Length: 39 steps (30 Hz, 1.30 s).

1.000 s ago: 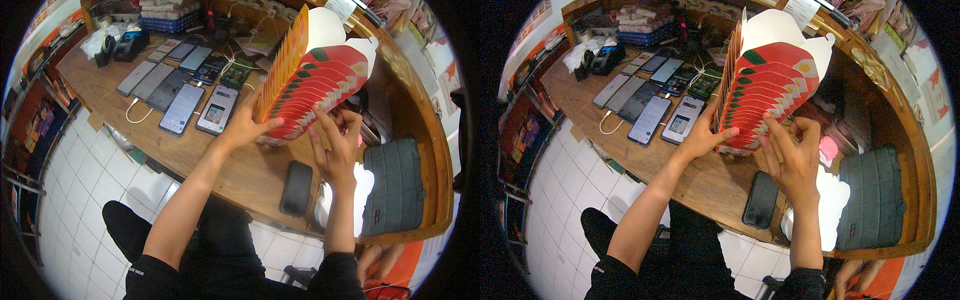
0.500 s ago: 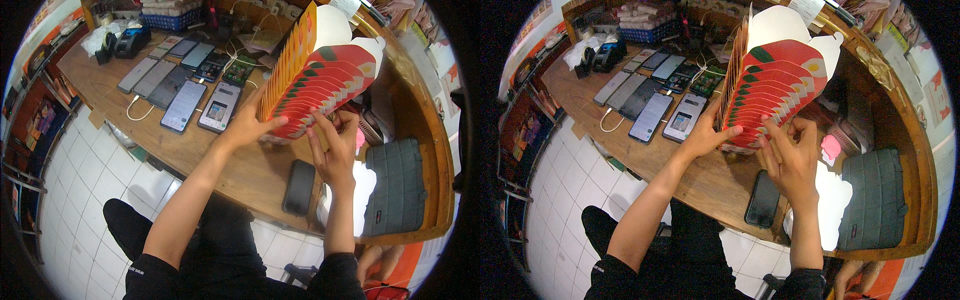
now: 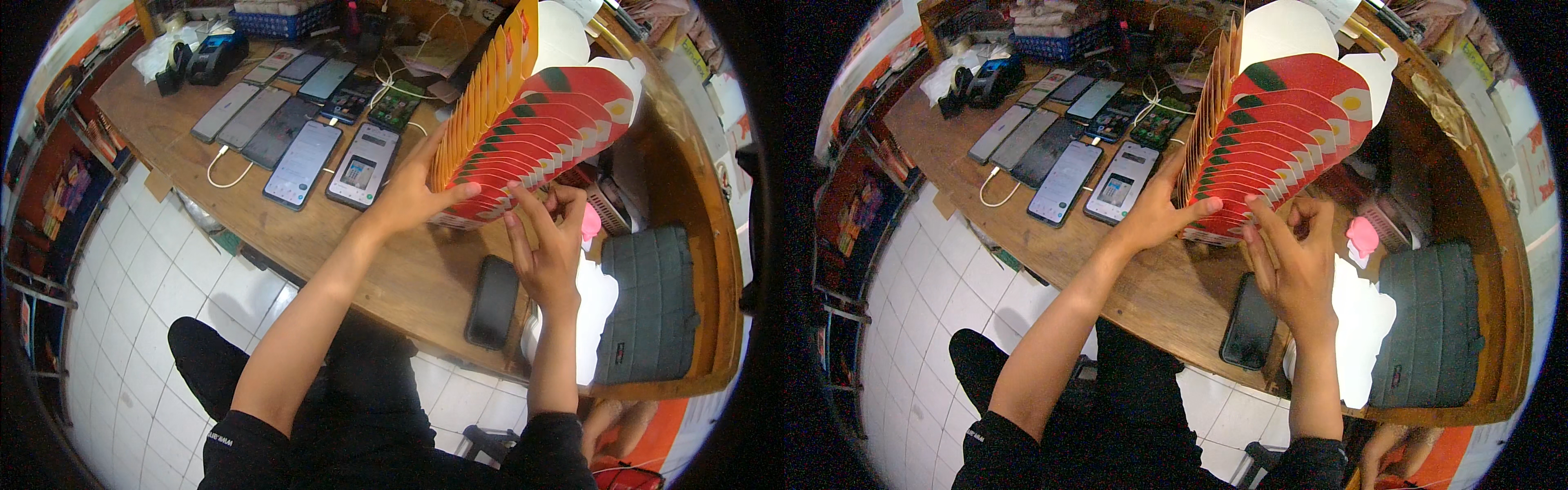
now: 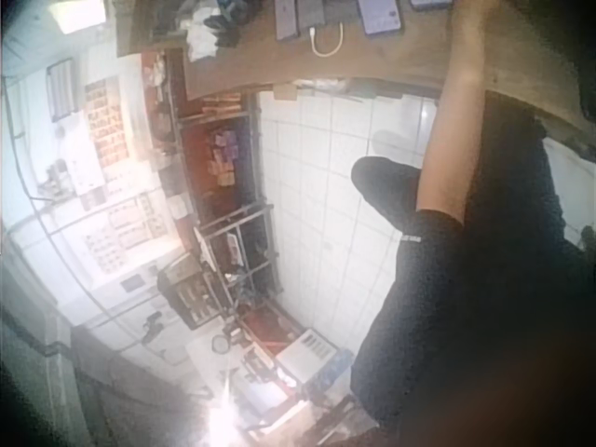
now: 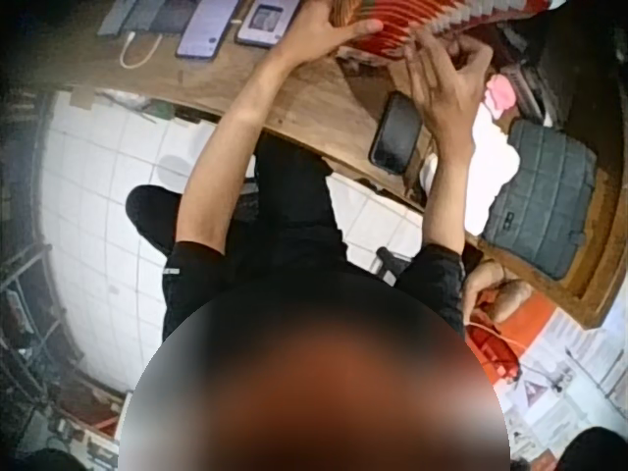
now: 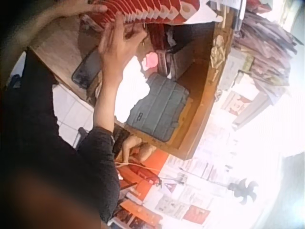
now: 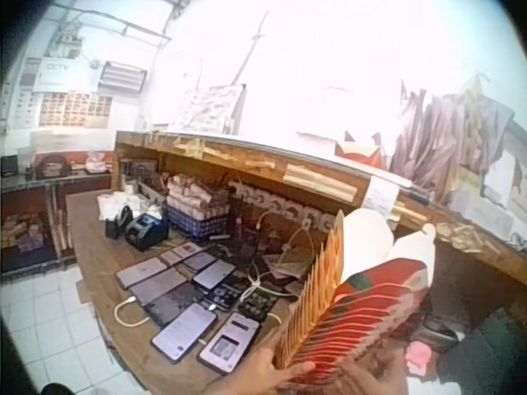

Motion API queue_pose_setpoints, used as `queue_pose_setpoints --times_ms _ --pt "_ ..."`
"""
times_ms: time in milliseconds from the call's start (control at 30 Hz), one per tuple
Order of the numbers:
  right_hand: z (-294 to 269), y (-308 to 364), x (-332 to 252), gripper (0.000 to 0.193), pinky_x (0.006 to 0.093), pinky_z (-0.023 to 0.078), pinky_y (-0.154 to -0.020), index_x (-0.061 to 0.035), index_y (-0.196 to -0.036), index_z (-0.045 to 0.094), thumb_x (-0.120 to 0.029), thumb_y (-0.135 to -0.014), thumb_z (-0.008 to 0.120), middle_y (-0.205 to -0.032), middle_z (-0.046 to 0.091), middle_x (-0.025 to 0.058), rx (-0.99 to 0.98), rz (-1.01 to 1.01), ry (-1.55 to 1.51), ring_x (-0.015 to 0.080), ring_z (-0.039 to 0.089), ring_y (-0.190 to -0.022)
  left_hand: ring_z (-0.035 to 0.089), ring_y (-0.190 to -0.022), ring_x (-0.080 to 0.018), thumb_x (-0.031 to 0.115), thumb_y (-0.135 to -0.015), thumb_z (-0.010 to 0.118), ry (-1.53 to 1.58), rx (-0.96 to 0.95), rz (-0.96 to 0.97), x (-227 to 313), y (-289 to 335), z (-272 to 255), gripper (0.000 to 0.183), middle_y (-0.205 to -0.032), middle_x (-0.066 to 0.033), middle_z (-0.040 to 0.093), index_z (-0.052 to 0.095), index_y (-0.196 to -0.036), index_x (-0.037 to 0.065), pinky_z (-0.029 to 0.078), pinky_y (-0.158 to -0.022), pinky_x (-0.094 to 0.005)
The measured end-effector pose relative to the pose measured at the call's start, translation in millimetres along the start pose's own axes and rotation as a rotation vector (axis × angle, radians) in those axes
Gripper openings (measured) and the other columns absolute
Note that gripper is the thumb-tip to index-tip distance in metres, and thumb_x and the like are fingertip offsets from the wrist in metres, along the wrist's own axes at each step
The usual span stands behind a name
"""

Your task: The person folds flat, colorful paperboard sheets into small rectangular boxes and stacks them on the counter. They repeatedly pick up a sheet, fold the sides and ends to form a box, and place it on a growing stack.

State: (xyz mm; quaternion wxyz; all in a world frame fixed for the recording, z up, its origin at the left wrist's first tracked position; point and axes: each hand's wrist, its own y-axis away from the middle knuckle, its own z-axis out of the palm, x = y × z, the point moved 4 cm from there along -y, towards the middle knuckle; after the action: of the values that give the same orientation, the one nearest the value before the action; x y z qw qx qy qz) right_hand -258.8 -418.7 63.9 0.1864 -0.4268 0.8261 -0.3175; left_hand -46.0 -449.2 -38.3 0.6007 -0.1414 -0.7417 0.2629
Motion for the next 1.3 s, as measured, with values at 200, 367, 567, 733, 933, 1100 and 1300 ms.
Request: queue_pose_setpoints --times_ms 200,367,567,733,933,1100,1300 --pt "4.6 2.6 2.3 0.045 0.0394 0.051 -0.077 -0.014 -0.131 0.075 -0.012 -0.088 0.084 -0.105 0.05 0.0144 -0.056 0.048 -0.028 0.029 0.056 -0.093 0.039 -0.156 -0.0379 0.05 -0.086 0.089 0.009 -0.004 -0.016 -0.2 0.8 0.7 0.112 -0.164 -0.0279 0.042 0.029 -0.167 0.001 0.033 -0.127 -0.0467" --pt "5.6 7.9 2.0 0.043 0.0401 0.051 -0.075 -0.0142 -0.131 0.074 -0.013 -0.089 0.084 -0.104 0.049 0.0143 -0.057 0.024 -0.025 0.0298 0.057 -0.091 0.04 -0.155 -0.0375 0.051 -0.086 0.089 0.022 -0.006 -0.012 -0.4 2.7 -0.8 0.112 -0.164 -0.0281 0.042 0.029 -0.167 0.001 0.034 -0.126 -0.0464" --pt "13.3 12.9 4.5 0.045 0.0409 0.051 -0.07 -0.0159 -0.132 0.074 -0.012 -0.088 0.084 -0.102 0.048 0.0142 -0.103 0.045 -0.03 0.0292 0.057 -0.087 0.042 -0.153 -0.0374 0.053 -0.086 0.088 0.12 -0.049 -0.071 -5.9 3.5 -2.9 0.113 -0.163 -0.0294 0.043 0.03 -0.167 0.0 0.035 -0.126 -0.0464" --pt "14.0 15.0 5.1 0.042 0.0412 0.051 -0.068 -0.0154 -0.13 0.075 -0.013 -0.088 0.083 -0.1 0.048 0.0137 -0.106 0.026 -0.075 0.0289 0.057 -0.084 0.05 -0.146 -0.0292 0.042 -0.09 0.087 0.023 0.005 0.005 -2.7 4.4 -4.6 0.098 -0.158 -0.0241 0.052 0.039 -0.16 -0.006 0.037 -0.124 -0.0403" --pt "17.8 15.9 5.6 0.036 0.0408 0.051 -0.068 -0.0126 -0.124 0.076 -0.013 -0.089 0.083 -0.098 0.048 0.0133 -0.148 0.057 -0.088 0.0289 0.057 -0.083 0.049 -0.147 -0.0292 0.044 -0.089 0.088 0.038 -0.036 -0.058 -4.8 3.8 -4.0 0.099 -0.159 -0.0237 0.051 0.04 -0.16 -0.006 0.037 -0.124 -0.0405" --pt "16.5 16.7 1.3 0.034 0.0411 0.051 -0.07 -0.0112 -0.123 0.076 -0.013 -0.09 0.082 -0.098 0.049 0.0137 -0.136 0.007 -0.133 0.0294 0.057 -0.083 0.049 -0.146 -0.0288 0.046 -0.089 0.087 0.036 -0.007 -0.005 -4.9 4.2 -4.1 0.099 -0.159 -0.0231 0.052 0.041 -0.16 -0.006 0.037 -0.124 -0.0405" --pt "20.2 17.6 3.5 0.032 0.0425 0.052 -0.07 -0.0109 -0.122 0.076 -0.015 -0.091 0.081 -0.098 0.049 0.0135 -0.198 0.09 -0.091 0.0287 0.059 -0.083 0.05 -0.146 -0.0281 0.046 -0.09 0.087 0.028 -0.016 0.001 -5.4 3.4 -3.7 0.099 -0.159 -0.0216 0.051 0.039 -0.162 -0.004 0.037 -0.123 -0.0404"
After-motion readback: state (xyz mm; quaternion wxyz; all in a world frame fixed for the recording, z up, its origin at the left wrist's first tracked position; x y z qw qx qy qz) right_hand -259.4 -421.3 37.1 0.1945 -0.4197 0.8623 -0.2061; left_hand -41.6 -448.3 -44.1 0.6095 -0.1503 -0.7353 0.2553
